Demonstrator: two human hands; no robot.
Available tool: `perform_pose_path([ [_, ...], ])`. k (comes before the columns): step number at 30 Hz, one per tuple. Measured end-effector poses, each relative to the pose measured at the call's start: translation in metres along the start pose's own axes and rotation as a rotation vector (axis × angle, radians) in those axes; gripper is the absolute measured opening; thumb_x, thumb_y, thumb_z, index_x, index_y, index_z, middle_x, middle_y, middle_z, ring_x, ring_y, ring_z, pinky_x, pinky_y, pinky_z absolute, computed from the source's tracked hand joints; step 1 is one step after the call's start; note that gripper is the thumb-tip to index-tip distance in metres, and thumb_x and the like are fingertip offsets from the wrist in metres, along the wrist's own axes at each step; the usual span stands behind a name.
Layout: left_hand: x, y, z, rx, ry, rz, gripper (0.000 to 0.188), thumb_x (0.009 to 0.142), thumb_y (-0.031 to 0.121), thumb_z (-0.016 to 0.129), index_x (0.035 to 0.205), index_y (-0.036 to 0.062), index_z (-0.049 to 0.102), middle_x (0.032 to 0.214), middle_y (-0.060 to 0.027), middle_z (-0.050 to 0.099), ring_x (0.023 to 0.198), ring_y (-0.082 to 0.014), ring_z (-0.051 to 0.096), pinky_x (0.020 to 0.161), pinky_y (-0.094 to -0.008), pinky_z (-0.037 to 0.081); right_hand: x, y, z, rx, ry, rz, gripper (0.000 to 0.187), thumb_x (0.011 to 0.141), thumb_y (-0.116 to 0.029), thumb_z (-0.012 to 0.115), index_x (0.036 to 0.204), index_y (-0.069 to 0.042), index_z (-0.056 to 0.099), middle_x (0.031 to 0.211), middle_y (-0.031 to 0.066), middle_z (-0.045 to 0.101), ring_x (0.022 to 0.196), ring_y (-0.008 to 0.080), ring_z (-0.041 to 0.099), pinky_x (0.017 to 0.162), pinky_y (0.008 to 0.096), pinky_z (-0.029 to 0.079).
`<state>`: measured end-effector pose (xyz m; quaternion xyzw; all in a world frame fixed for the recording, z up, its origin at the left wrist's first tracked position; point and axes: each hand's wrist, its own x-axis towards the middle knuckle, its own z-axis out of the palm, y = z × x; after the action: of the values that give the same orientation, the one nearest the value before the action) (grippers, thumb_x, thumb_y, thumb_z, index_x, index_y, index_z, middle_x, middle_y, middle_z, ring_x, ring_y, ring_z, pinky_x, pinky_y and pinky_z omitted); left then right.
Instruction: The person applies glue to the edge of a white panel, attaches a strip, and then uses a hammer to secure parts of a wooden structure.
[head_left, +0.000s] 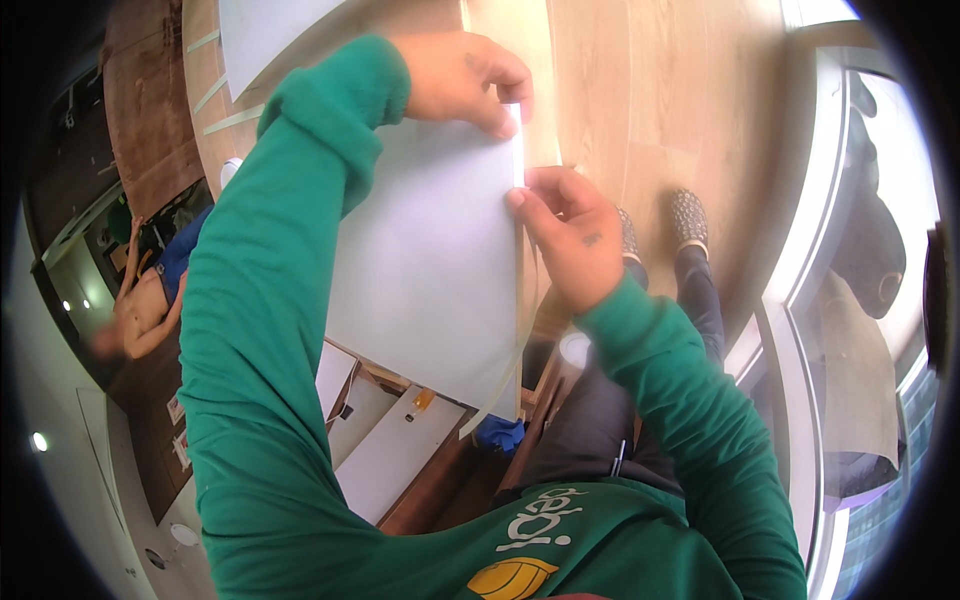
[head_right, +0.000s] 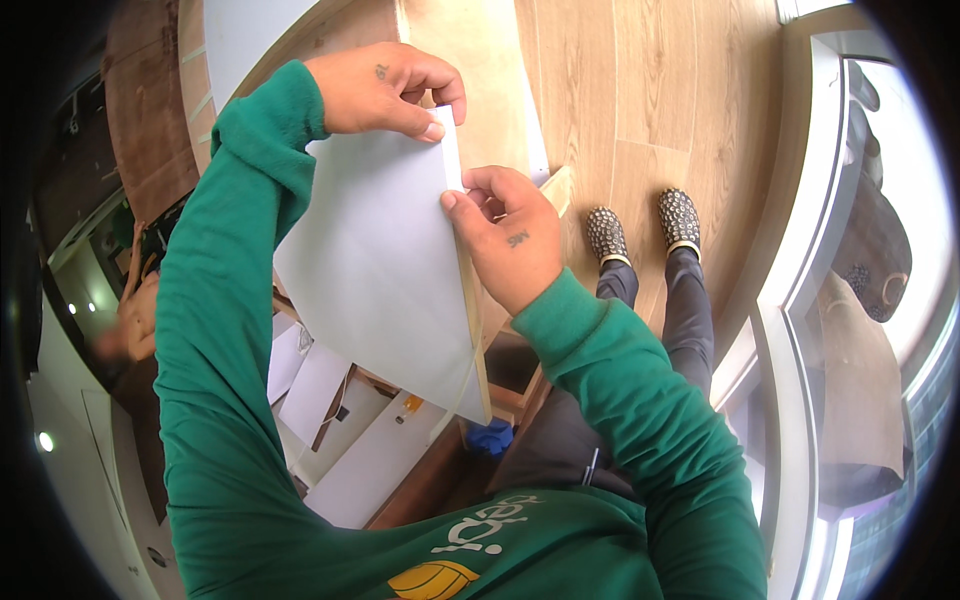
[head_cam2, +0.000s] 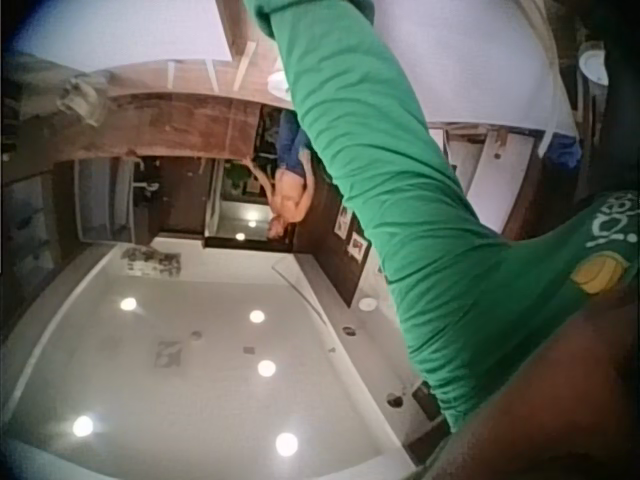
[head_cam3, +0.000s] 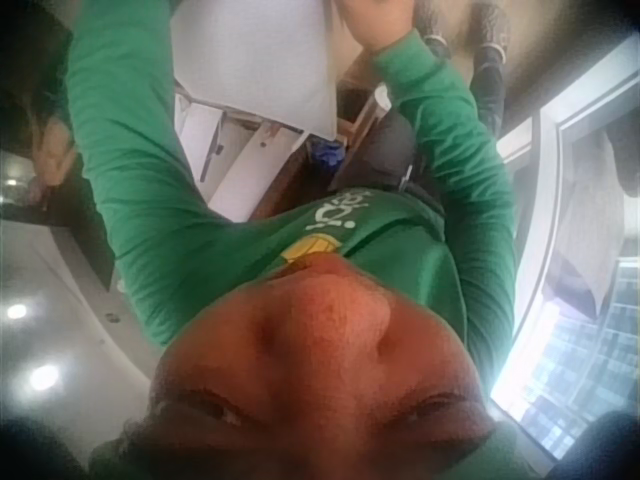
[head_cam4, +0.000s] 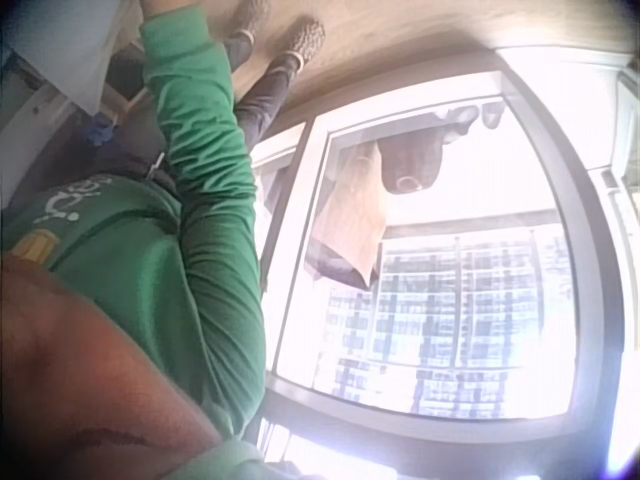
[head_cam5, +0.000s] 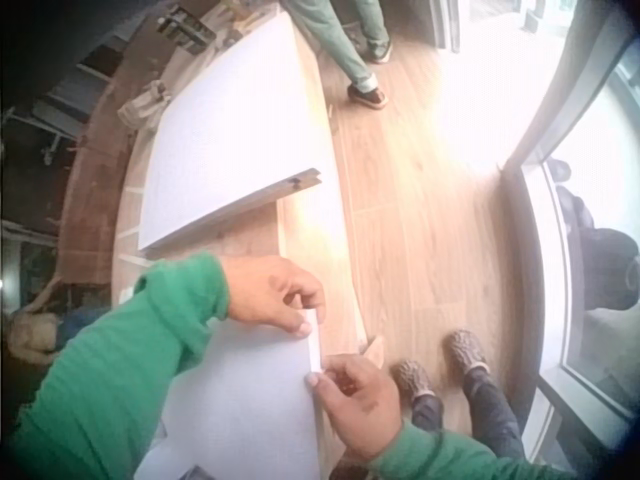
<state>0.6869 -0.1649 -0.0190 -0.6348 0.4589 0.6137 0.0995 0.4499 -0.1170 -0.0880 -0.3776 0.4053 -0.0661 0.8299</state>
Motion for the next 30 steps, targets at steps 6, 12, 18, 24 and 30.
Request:
perform_pose_path([
  [6,-0.002,-0.032,0.01,0.132,0.075,0.195,0.031,0.083,0.028,0.072,0.11,0.0106,0.071,0.104,-0.0057,0.067,0.087,-0.0213,0.062,0.081,-0.0354,0.05,0.002,0.011,0.011,-0.016,-0.046,-0.047,0.022,0.092,-0.017,0.074,0.105,0.0,0.068,0.088,0.0006,0.064,0.078,0.007,0.057,0.069,0.0247,0.049],
  [12,0.002,-0.007,0.012,0.287,0.219,0.091,0.038,0.079,0.029,0.071,0.112,0.0107,0.074,0.11,-0.0115,0.074,0.102,-0.0284,0.069,0.088,-0.0408,0.055,-0.005,-0.003,0.016,0.127,0.019,-0.035,0.022,0.096,-0.017,0.07,0.109,0.0,0.066,0.087,-0.0007,0.062,0.074,0.0077,0.054,0.063,0.0224,0.042],
  [18,-0.021,-0.019,0.051,0.071,0.547,0.047,0.033,0.08,0.028,0.07,0.107,0.011,0.076,0.106,-0.0107,0.074,0.099,-0.03,0.07,0.085,-0.0425,0.055,-0.004,-0.004,0.018,-0.064,-0.031,-0.064,0.023,0.097,-0.019,0.068,0.11,0.001,0.065,0.086,-0.0001,0.061,0.072,0.0074,0.05,0.065,0.022,0.041],
  [24,-0.02,-0.009,0.078,-0.015,0.745,-0.068,0.023,0.08,0.028,0.068,0.093,0.0101,0.077,0.098,-0.0111,0.073,0.091,-0.0329,0.069,0.081,-0.0455,0.055,-0.005,-0.005,0.017,-0.029,-0.058,-0.076,0.022,0.099,-0.018,0.066,0.109,0.001,0.064,0.086,0.0002,0.061,0.072,0.0074,0.05,0.065,0.0221,0.042],
  [30,-0.01,-0.017,0.096,-0.04,0.963,0.027,0.015,0.079,0.022,0.065,0.08,0.0089,0.072,0.087,-0.0115,0.07,0.083,-0.0354,0.066,0.075,-0.0487,0.054,-0.003,-0.005,0.018,-0.026,-0.054,-0.085,0.023,0.099,-0.02,0.067,0.109,0.001,0.064,0.086,0.0007,0.061,0.072,0.0075,0.052,0.066,0.023,0.043],
])
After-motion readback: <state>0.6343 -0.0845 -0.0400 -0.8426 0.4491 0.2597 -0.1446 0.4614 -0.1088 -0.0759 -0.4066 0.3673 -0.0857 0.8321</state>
